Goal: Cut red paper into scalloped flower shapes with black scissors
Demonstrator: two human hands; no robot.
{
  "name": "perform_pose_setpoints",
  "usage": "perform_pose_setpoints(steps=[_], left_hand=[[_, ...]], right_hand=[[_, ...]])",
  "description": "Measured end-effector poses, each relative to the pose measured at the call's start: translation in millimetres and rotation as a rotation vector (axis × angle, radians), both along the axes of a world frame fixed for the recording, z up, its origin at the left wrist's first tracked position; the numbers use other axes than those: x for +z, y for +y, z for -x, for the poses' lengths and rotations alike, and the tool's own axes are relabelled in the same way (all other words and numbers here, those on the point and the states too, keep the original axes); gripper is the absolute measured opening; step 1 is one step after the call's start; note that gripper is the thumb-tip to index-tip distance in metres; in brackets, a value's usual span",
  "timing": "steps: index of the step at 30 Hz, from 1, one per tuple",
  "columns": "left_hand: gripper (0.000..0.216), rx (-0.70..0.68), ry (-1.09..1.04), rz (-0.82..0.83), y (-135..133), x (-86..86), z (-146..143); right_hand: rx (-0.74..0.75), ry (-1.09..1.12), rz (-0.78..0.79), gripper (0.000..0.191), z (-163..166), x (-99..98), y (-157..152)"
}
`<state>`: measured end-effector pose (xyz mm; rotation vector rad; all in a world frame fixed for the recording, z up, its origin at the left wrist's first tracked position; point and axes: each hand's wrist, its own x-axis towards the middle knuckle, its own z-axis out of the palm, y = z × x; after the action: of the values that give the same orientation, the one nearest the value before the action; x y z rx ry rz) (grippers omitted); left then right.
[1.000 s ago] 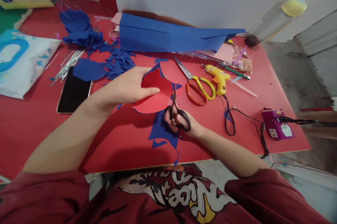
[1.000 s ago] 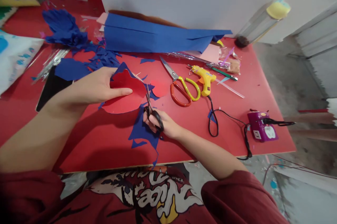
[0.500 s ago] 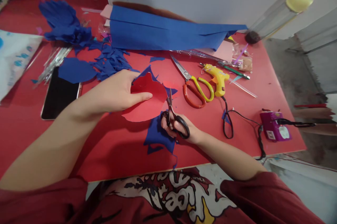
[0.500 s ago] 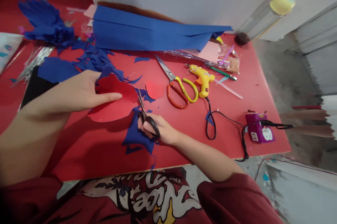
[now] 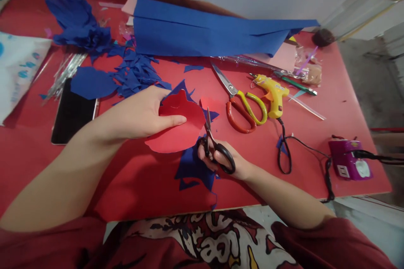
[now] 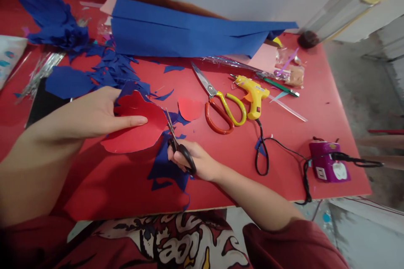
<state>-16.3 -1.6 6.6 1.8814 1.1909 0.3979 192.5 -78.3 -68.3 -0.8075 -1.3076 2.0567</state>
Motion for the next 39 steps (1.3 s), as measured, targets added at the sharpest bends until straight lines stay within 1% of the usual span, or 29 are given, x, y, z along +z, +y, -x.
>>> perform_pose_setpoints(steps=[2,5,12,15,22,26,32,39], left_hand=[[0.018,-0.036,0.088,-0.005,-1.1,5.1,-0.1],[0.019,-0.027,0.15,-0.004,-2.2,9.8,0.1],[0.017,-0.068,0.076,-0.009,0.5,4.9,1.5],[0.015,-0.072,0.081,-0.024,0.3,4.6,1.8],[0.019,-0.056,0.122,-0.076,0.8,3.5,2.9],[0.018,-0.072,0.094,-0.05,1.0,3.5,1.8],[0.017,-0.055,0.099,0.002,-1.9,8.3,0.2],[0.016,-0.068,0.057,-0.01,-1.5,8.1,3.6]], right_hand=[[-0.001,0.013,0.002,0.05,0.0,-1.0,-0.3],[-0.004,0.032,-0.006,0.048,0.6,-1.0,-0.5],[0.004,0.066,-0.008,0.048,1.2,-0.6,-0.3],[0.004,0.061,-0.007,0.048,0.9,0.0,-0.1],[0.006,0.027,0.001,0.049,0.6,0.5,-0.5],[-0.016,0.039,0.006,0.048,0.8,-1.7,-1.5],[-0.021,0.015,0.029,0.048,1.4,-1.9,-1.9],[-0.011,0.016,0.004,0.047,0.8,-3.1,-0.8]])
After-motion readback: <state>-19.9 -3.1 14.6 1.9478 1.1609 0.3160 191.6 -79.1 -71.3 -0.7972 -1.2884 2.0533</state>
